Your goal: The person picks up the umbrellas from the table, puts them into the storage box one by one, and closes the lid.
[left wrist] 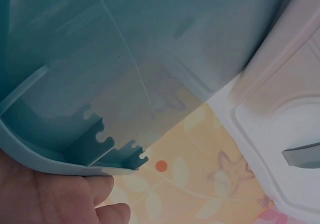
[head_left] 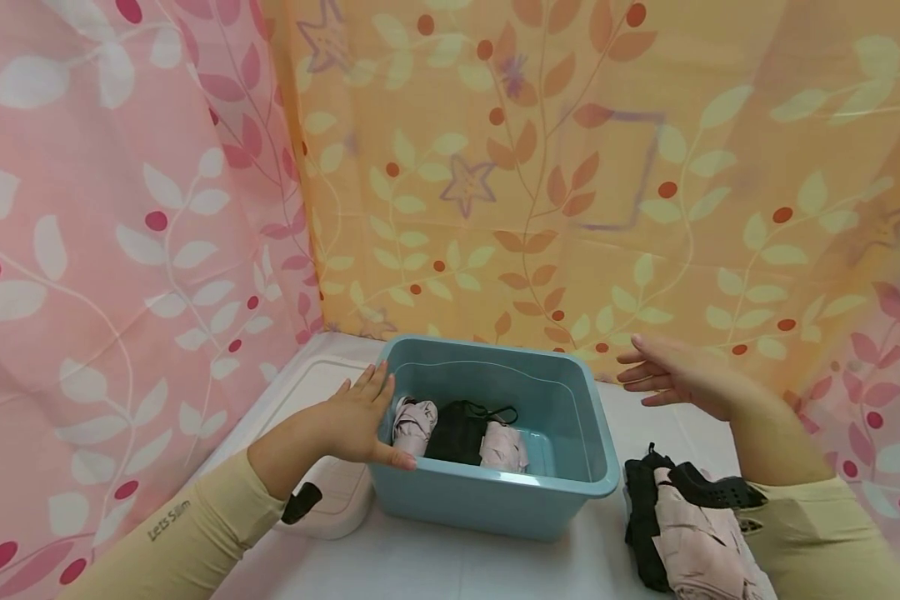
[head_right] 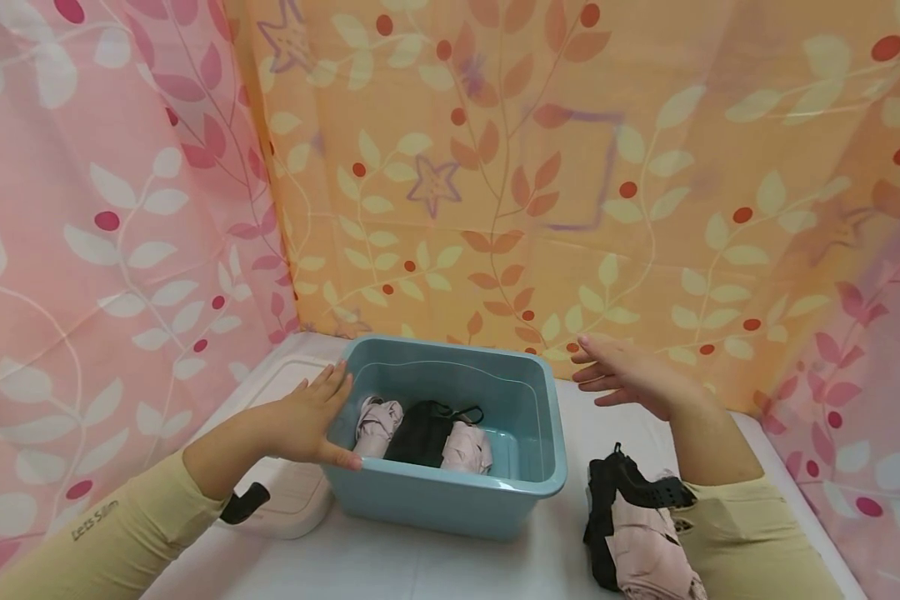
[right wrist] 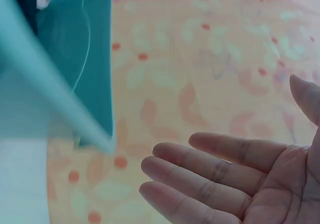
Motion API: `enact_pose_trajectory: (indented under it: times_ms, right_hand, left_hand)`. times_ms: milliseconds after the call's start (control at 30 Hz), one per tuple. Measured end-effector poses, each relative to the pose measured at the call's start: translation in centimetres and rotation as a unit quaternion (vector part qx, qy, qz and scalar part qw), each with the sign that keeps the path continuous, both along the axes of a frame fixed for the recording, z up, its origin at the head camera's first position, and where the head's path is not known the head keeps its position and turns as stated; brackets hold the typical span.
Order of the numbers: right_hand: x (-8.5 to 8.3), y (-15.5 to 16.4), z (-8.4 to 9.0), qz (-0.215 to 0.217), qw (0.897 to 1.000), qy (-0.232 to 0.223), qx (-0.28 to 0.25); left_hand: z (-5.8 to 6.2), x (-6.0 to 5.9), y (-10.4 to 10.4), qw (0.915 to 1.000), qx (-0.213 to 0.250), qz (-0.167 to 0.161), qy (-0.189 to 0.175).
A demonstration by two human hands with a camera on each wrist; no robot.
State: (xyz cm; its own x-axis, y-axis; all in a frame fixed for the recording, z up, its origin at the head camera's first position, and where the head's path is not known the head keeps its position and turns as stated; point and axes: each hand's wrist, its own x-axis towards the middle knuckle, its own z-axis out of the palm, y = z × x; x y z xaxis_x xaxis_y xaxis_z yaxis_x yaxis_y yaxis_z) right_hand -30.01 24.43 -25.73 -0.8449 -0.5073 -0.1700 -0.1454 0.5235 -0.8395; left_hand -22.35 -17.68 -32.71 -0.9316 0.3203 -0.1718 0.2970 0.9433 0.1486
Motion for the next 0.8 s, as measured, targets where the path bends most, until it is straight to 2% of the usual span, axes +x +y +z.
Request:
enact_pose_trajectory:
  times_ms: [133, 333, 800]
  right_hand:
    - [0.4, 2.8, -0.9, -0.012, 1.0, -0.001, 0.008]
    - [0.7, 6.8, -3.2, -0.028, 0.999, -0.029, 0.006]
    - [2.7, 13.1, -10.8, -0.072, 0.99, -0.12, 0.023]
  left_hand:
    - [-0.1, -0.1, -0.1, 1.0, 0.0, -0.001, 0.002]
    - [-0.2, -0.2, -0.1, 1.0, 0.0, 0.0, 0.002]
    - [-0.3, -0.1, -0.1, 1.0, 0.003, 0.0, 0.001]
